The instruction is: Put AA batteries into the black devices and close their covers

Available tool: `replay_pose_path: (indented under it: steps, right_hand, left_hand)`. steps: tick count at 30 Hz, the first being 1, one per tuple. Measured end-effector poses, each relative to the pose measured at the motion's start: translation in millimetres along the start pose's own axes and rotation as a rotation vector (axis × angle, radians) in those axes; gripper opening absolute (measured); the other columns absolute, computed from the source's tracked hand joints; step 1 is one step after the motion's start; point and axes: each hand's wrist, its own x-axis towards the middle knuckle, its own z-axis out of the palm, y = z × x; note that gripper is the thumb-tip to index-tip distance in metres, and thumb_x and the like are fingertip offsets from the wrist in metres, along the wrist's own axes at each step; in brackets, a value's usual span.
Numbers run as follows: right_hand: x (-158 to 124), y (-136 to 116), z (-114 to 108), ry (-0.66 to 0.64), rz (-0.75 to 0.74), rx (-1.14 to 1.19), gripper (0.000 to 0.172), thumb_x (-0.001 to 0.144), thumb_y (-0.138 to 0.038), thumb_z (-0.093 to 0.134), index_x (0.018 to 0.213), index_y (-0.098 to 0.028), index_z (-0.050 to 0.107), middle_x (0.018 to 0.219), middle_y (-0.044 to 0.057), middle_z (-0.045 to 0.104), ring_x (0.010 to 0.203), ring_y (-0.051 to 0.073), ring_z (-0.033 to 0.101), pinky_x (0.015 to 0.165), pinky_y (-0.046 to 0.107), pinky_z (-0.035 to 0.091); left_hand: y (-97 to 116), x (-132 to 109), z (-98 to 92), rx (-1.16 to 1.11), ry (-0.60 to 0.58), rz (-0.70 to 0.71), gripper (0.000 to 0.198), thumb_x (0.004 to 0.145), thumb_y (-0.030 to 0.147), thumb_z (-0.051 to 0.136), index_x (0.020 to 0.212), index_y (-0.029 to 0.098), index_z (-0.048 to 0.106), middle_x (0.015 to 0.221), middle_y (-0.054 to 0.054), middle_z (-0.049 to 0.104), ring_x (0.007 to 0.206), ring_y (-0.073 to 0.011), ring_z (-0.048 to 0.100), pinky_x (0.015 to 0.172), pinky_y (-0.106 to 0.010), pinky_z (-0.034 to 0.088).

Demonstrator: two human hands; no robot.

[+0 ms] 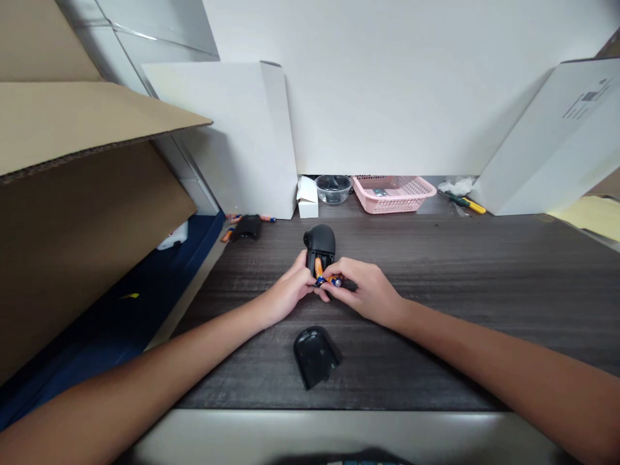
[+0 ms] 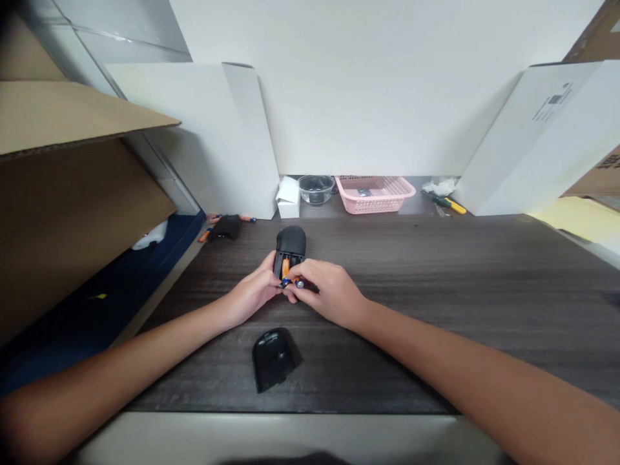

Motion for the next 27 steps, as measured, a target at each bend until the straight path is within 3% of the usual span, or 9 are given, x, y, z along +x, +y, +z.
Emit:
replay_pose_path:
  steps: [6,12,19,23,27]
  right_hand:
    - [-2.6,3.5,-0.1,0.007,0.063,-0.006,0.019,0.102,-0.031,0.071,0.119,-0.026,0.071,0.112,0.004,0.082,0.093,0.018,0.077,0.085,0.03,0.058]
    - [-3.1,-0.6,-1.0,0.055,0.102,-0.033,0.018,0.104,-0.032,0.066,0.12,-0.025,0.069,0.109,0.004,0.082,0.089,0.02,0.078,0.083,0.032,0.058]
    - [-2.6,-1.7,-8.3,0.208,0.179,-0.039,0.018,0.106,-0.031,0.061,0.122,-0.025,0.068,0.114,0.006,0.079,0.097,0.022,0.077,0.082,0.033,0.06]
    - [-2.8,1.9,-6.9,0.173,0.188,-0.028,0.02,0.108,-0.03,0.056,0.126,-0.025,0.065,0.116,0.007,0.077,0.097,0.022,0.074,0.083,0.034,0.059]
    - [-1.7,2.3,-5.7,0.107,0.164,-0.046,0.021,0.11,-0.028,0.054,0.128,-0.025,0.064,0.112,0.007,0.075,0.096,0.021,0.072,0.082,0.034,0.056]
  left_hand:
    - [0.3,-0.5,2.3,0.06,0.033,-0.002,0.045,0.08,0.018,0.064,0.123,0.024,0.053,0.117,-0.004,0.066,0.099,-0.0215,0.069,0.072,-0.031,0.061]
    - [-4.1,2.0,-1.2,0.134,-0.003,0.041,0.033,0.091,0.027,0.07,0.119,0.023,0.053,0.111,-0.003,0.064,0.096,-0.0201,0.07,0.073,-0.032,0.061]
    - [-0.7,-1.7,2.3,0.199,0.012,0.041,0.049,0.089,0.022,0.069,0.134,0.021,0.05,0.116,-0.007,0.069,0.094,-0.0213,0.074,0.074,-0.032,0.061]
    - [0.8,-1.1,3.2,0.197,0.004,0.053,0.05,0.087,0.017,0.068,0.135,0.022,0.052,0.122,-0.009,0.069,0.103,-0.024,0.075,0.075,-0.032,0.062]
    - [2.7,-1.1,1.8,0.163,-0.011,0.028,0.052,0.082,0.014,0.067,0.132,0.022,0.056,0.123,-0.009,0.07,0.099,-0.0232,0.075,0.071,-0.03,0.062]
